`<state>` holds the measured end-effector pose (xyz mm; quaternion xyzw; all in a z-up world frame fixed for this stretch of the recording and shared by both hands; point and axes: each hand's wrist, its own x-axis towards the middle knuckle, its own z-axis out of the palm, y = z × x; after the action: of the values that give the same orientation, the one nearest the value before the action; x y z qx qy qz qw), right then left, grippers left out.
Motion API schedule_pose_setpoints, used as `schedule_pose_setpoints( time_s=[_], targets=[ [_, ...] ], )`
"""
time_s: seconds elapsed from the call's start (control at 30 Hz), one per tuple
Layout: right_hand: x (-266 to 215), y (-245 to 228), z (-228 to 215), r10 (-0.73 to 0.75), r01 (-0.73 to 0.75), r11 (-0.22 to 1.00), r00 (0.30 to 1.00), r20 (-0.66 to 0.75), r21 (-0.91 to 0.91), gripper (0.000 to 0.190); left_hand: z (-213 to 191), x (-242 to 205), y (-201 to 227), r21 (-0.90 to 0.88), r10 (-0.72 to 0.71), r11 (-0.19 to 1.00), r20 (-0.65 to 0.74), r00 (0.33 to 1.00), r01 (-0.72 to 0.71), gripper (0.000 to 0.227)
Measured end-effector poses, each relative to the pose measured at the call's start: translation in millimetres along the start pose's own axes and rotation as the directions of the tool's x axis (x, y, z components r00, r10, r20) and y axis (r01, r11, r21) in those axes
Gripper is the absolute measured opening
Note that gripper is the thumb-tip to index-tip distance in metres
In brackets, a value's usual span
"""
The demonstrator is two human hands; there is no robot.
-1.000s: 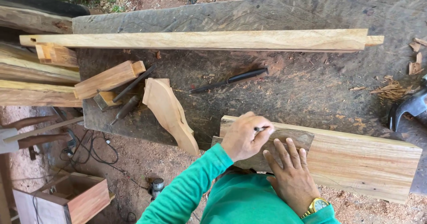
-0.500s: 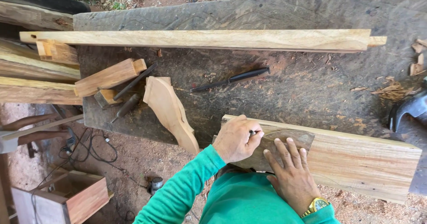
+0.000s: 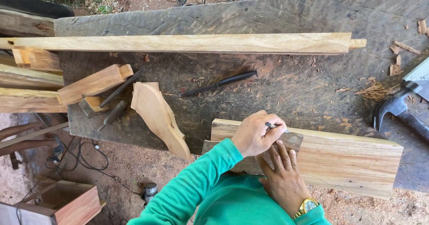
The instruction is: The person places a curved wooden template onto a rectangular plank of wood on a workbench. They use a pen to trace the outline of the template onto the plank, then lift the template to reveal the marked shape.
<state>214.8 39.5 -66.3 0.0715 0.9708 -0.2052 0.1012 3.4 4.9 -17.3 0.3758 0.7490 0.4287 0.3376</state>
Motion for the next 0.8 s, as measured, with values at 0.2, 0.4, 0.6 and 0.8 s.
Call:
schedule_pose_setpoints(
  time_s=[0.2, 0.4, 0.6, 0.8],
  targets=[
    [0, -1, -3, 0.004, -0.004, 1.0, 1.0, -0.001, 0.002, 0.086, -19, -9, 2, 0.084, 0.059, 0.995, -0.008, 0.998, -0.058, 0.005],
    [2, -2, -9, 0.003, -0.003, 1.0, 1.0, 0.007, -0.014, 0.085, -47, -38, -2, 0.168, 0.004, 0.986, -0.048, 0.999, 0.004, 0.005],
    [1, -2, -6, 0.009, -0.009, 0.999, 1.0, 0.005, -0.034, 0.088, -58, -48, -11, 0.231, -0.008, 0.973, -0.029, 1.0, 0.014, 0.007],
    [4, -5, -20, 0.023, -0.022, 1.0, 1.0, 0.014, -0.017, 0.084, -64, -46, -24, 0.293, -0.046, 0.955, -0.004, 0.999, 0.045, 0.017]
  ],
)
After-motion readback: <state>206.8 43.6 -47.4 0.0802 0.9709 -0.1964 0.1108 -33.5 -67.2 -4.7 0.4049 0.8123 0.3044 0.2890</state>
